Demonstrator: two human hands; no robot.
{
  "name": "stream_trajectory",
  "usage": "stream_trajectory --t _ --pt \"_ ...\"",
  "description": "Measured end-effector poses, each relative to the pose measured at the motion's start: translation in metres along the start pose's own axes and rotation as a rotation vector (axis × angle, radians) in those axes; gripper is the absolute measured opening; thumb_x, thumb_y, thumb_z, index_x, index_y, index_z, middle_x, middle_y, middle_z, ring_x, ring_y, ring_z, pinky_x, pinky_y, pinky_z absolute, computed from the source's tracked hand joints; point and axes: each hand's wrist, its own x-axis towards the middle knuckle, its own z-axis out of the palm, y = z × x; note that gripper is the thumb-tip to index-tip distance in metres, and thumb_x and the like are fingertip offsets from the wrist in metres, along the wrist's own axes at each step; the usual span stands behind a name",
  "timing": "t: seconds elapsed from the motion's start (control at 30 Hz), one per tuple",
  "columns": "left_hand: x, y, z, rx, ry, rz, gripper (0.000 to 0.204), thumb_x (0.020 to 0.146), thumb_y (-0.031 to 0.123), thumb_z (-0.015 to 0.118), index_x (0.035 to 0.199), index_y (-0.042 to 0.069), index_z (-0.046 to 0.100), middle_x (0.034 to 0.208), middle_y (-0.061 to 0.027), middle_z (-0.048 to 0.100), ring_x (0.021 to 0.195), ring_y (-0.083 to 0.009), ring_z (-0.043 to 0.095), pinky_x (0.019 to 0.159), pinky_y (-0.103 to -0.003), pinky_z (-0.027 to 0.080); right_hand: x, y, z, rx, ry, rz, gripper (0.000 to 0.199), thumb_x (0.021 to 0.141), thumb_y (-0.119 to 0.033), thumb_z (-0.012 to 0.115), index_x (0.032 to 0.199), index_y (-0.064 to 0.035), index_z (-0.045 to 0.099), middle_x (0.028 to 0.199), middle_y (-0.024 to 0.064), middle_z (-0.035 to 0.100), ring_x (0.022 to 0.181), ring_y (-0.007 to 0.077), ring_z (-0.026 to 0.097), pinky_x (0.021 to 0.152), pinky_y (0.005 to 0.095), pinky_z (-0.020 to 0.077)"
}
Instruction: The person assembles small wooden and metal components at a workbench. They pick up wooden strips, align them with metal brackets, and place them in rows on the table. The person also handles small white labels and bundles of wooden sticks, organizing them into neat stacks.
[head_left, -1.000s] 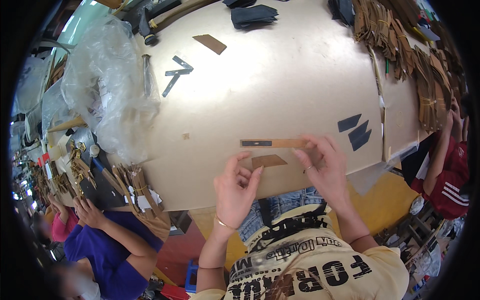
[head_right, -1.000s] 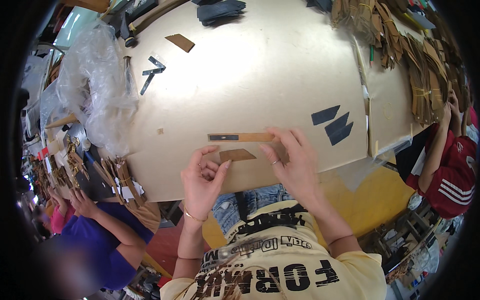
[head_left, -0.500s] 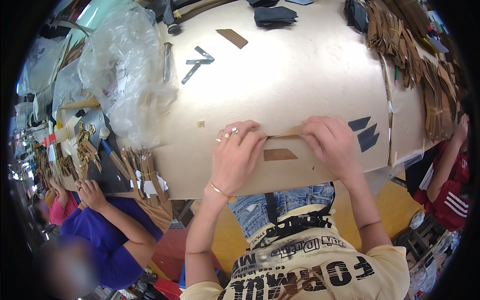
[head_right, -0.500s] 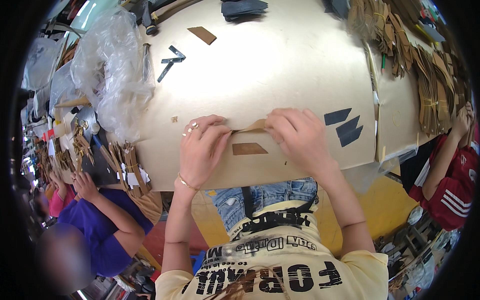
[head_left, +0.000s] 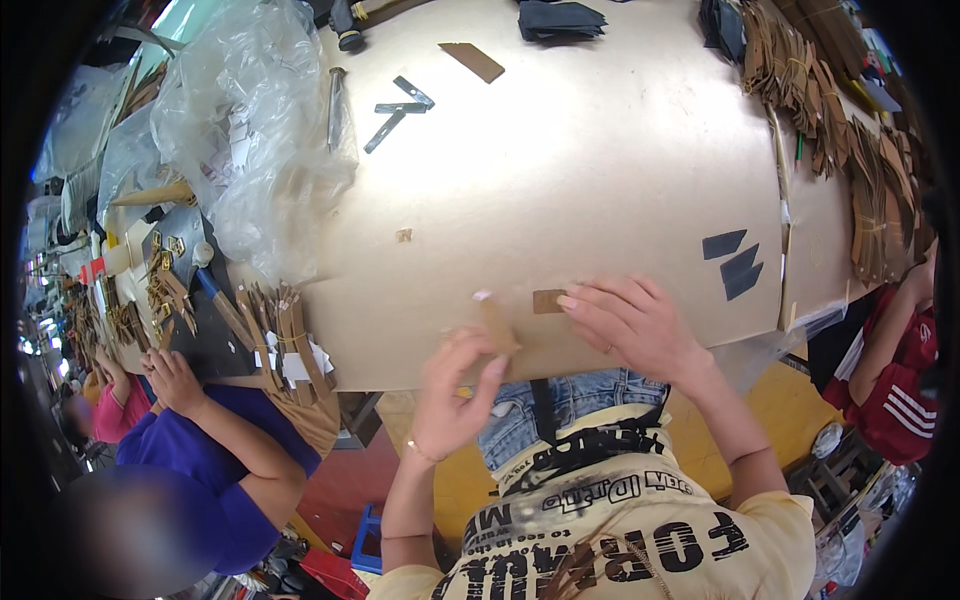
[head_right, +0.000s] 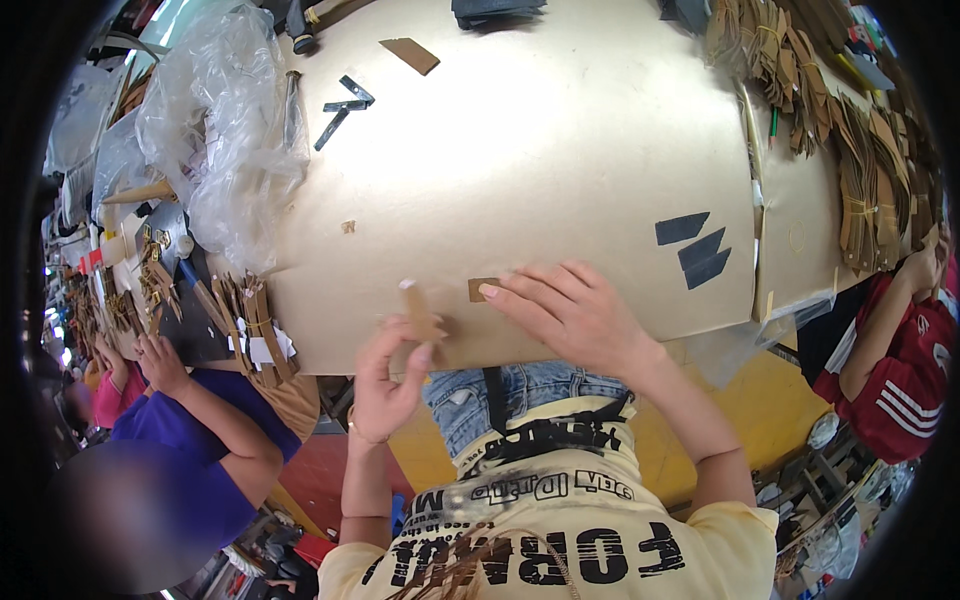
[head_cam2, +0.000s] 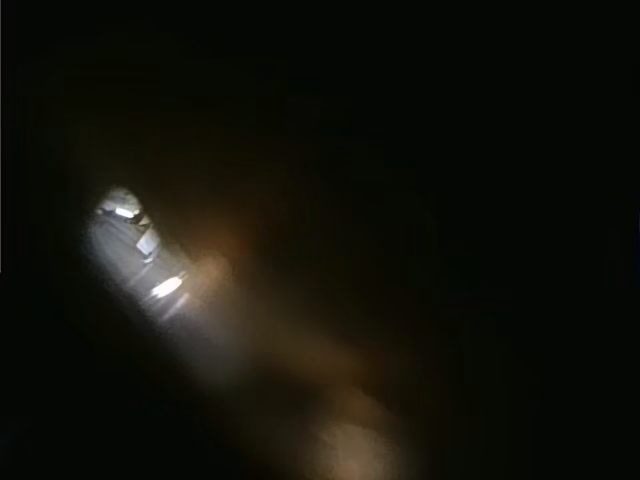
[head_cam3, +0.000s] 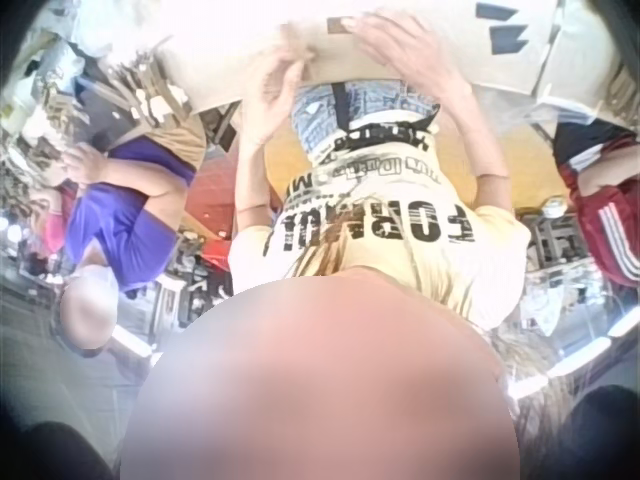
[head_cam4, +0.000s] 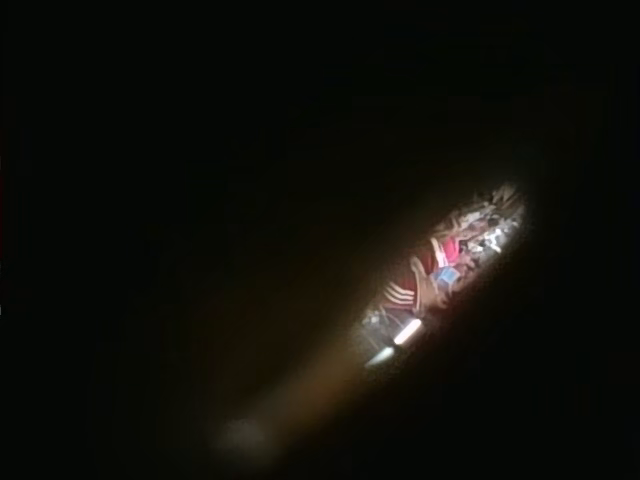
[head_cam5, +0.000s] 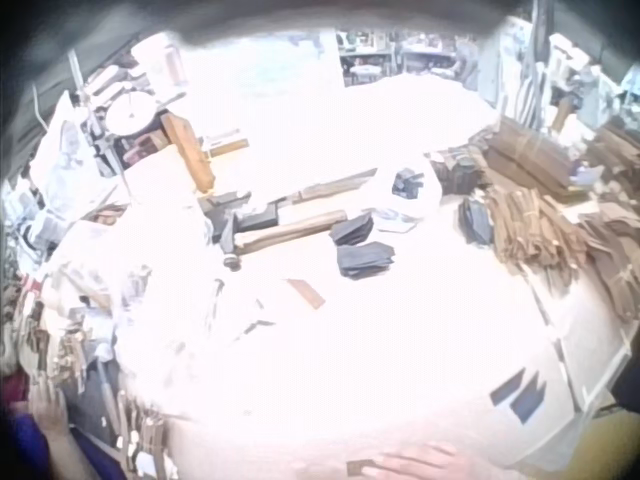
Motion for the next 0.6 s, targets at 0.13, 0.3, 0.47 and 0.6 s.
stream_trajectory --t 0.13,0.3,0.47,0.6 --pt "-0.011 0.006 -0.011 -0.332 0.192 -0.113 0.012 0.097 0.005 0.053 0.103 -0.002 0.061 0.110 -0.0141 0.065 0.105 -0.0246 0.062 0.096 -0.038 0.047 0.005 0.015 -0.003 -0.228 -0.088 -0.292 0.043 0.082 -0.011 0.070 0.124 -0.0104 0.061 0.109 0.0060 0.069 0.097 0.0202 0.067 0.084 0.0368 0.0521" --pt "-0.008 0.024 -0.019 -0.353 0.109 -0.035 0.014 0.099 0.007 0.050 0.103 -0.004 0.059 0.096 -0.0128 0.068 0.089 -0.0225 0.066 0.081 -0.034 0.052 0.033 0.026 -0.018 0.177 -0.240 -0.098 0.039 0.084 -0.012 0.062 0.123 -0.0098 0.063 0.089 0.0037 0.066 0.085 0.0204 0.063 0.077 0.0354 0.0494" --pt "-0.001 0.039 -0.018 -0.224 -0.123 -0.106 0.014 0.096 0.003 0.056 0.106 -0.003 0.062 0.082 -0.0106 0.067 0.069 -0.0177 0.064 0.064 -0.030 0.050 0.055 0.036 -0.032 0.229 -0.451 0.022 0.031 0.080 -0.006 0.062 0.110 -0.0085 0.066 0.091 0.0058 0.061 0.088 0.0239 0.058 0.086 0.0372 0.0431" --pt "0.017 0.032 -0.003 -0.068 -0.215 -0.007 0.016 0.095 0.004 0.058 0.108 -0.002 0.064 0.080 -0.0124 0.065 0.065 -0.0204 0.062 0.062 -0.030 0.049 0.051 0.034 -0.029 0.171 -0.386 0.090 0.029 0.082 -0.003 0.060 0.110 -0.0065 0.066 0.106 0.0071 0.059 0.101 0.0260 0.055 0.091 0.0384 0.0416"
